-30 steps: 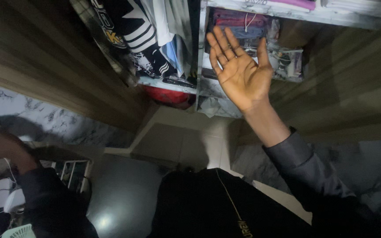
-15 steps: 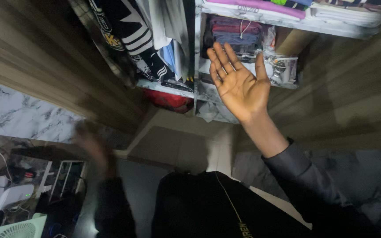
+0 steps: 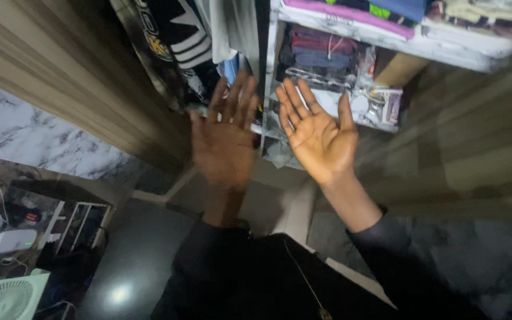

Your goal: The person opens a wardrobe and removes several shirts from hangers, placing them on a surface below. The person handles multiple shirts one by one, taking them off the hangers and setting them down.

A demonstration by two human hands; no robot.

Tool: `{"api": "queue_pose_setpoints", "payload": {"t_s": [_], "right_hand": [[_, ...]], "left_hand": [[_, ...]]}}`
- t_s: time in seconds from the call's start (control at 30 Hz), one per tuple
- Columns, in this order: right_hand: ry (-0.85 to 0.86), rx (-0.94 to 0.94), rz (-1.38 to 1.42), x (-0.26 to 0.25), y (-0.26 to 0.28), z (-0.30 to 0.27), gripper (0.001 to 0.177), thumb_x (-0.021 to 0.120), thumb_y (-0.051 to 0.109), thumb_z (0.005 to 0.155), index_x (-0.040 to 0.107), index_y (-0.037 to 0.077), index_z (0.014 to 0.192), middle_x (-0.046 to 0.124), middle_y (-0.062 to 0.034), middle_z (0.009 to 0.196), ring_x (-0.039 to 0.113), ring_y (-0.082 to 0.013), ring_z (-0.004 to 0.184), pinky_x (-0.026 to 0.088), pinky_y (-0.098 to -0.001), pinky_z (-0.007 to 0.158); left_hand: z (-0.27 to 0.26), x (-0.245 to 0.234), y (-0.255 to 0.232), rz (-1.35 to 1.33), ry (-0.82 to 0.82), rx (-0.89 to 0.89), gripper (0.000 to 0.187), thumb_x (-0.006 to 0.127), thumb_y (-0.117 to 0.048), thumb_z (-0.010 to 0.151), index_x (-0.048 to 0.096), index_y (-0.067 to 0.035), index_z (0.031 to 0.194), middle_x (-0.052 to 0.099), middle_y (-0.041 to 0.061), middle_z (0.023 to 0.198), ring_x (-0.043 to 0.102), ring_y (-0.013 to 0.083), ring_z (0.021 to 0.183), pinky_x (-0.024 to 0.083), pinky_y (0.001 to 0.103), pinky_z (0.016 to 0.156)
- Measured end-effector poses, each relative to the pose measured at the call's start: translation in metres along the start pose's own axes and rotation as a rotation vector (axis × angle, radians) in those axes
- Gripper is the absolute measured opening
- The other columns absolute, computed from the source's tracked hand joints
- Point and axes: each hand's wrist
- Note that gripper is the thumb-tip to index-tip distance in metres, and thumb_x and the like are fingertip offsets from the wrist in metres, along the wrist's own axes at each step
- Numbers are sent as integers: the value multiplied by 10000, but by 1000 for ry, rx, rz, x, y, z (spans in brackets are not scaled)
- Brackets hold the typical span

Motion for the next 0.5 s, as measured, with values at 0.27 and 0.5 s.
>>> {"api": "queue_pose_setpoints", "payload": {"t_s": [0.27,0.5], "right_hand": [[-62,-8,-101,-12,-2,2,717,454,525,1099,447,-61,1511,499,-252,1481,450,-353,1439,420,-424,1191],[-139,-39,-308,-21,-3,11,718,424,556,1096,462,-52,1475,555,-235,1395,499,-345,1366,460,-427,1130]], "left_hand": [[20,-1,13,-256,30,-52,687,121,-438,1145,234,85,1576,212,343,1661,171,444,1592,166,494,1329],[61,-30,-2,60,88,26,614,192,-362,1161,308,94,1555,325,345,1637,339,437,1547,252,507,1308]]}}
Point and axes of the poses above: each hand's wrist, its own z-axis towards the middle knuckle, its own x-axis out of the palm, y = z × x
